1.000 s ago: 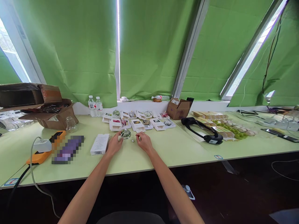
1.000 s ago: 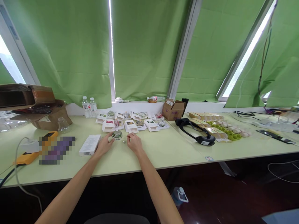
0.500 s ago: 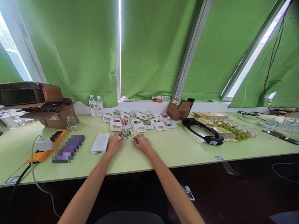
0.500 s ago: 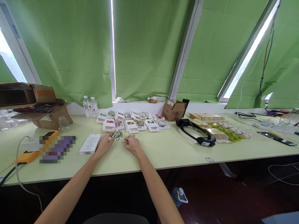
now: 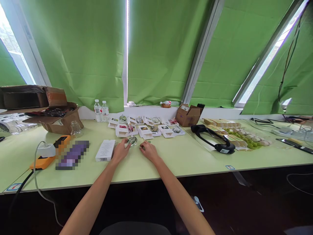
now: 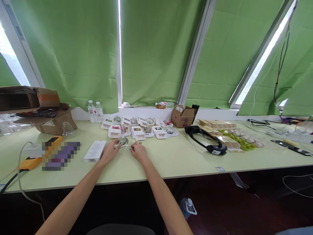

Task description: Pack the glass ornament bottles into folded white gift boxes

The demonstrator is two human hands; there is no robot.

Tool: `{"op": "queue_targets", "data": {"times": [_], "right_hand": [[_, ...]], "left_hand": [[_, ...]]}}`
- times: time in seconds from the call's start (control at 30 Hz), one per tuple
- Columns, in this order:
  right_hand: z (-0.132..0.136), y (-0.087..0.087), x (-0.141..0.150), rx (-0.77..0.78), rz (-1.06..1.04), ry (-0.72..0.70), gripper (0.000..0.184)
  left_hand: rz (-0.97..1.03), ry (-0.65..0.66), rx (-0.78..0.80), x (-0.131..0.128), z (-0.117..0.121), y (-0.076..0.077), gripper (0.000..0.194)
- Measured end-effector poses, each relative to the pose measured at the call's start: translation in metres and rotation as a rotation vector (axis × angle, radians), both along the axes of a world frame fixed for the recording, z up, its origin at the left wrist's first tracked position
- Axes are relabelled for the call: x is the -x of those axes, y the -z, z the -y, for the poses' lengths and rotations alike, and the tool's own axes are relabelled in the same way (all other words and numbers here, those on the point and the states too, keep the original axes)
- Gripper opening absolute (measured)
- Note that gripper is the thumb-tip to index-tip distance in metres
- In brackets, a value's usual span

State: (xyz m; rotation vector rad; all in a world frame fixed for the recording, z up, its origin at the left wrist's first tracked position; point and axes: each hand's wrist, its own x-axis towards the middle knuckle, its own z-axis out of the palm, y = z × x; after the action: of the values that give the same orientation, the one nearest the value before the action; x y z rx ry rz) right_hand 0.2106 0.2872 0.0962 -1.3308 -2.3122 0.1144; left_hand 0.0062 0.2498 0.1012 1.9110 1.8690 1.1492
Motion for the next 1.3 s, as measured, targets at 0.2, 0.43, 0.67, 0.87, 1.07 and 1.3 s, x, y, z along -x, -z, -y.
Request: {"op": "queue_targets", "data": {"times": [0.2, 0.43, 0.67, 0.87, 1.07, 1.3], "right_hand": [[-0.003, 0.002, -0.001, -0.020, -0.052, 0.015, 0.014], [-0.007, 0.004, 0.000, -0.061, -0.161, 0.009, 0.014], [-0.003, 0.002, 0.002, -0.114, -0.249, -0.047, 0.019], [-0.003, 0.001, 0.003, -0.146, -0.400, -0.096, 0.021], [-0.001, -0.001, 0.003, -0.207, -0.480, -0.094, 0.020], [0.003, -0.005, 0.004, -0.253, -0.482, -0.093, 0.026]], "left_hand": [[-0.011, 0.013, -0.001, 0.000, 0.002, -0.002, 0.037], [-0.022, 0.039, -0.004, 0.000, 0.001, 0.001, 0.034], [-0.024, 0.083, -0.005, 0.000, 0.003, 0.000, 0.032], [-0.035, 0.125, -0.006, -0.002, 0.006, -0.003, 0.033], [-0.045, 0.161, 0.000, -0.005, 0.010, -0.005, 0.034], [-0.059, 0.192, 0.012, -0.007, 0.015, -0.011, 0.033]]}}
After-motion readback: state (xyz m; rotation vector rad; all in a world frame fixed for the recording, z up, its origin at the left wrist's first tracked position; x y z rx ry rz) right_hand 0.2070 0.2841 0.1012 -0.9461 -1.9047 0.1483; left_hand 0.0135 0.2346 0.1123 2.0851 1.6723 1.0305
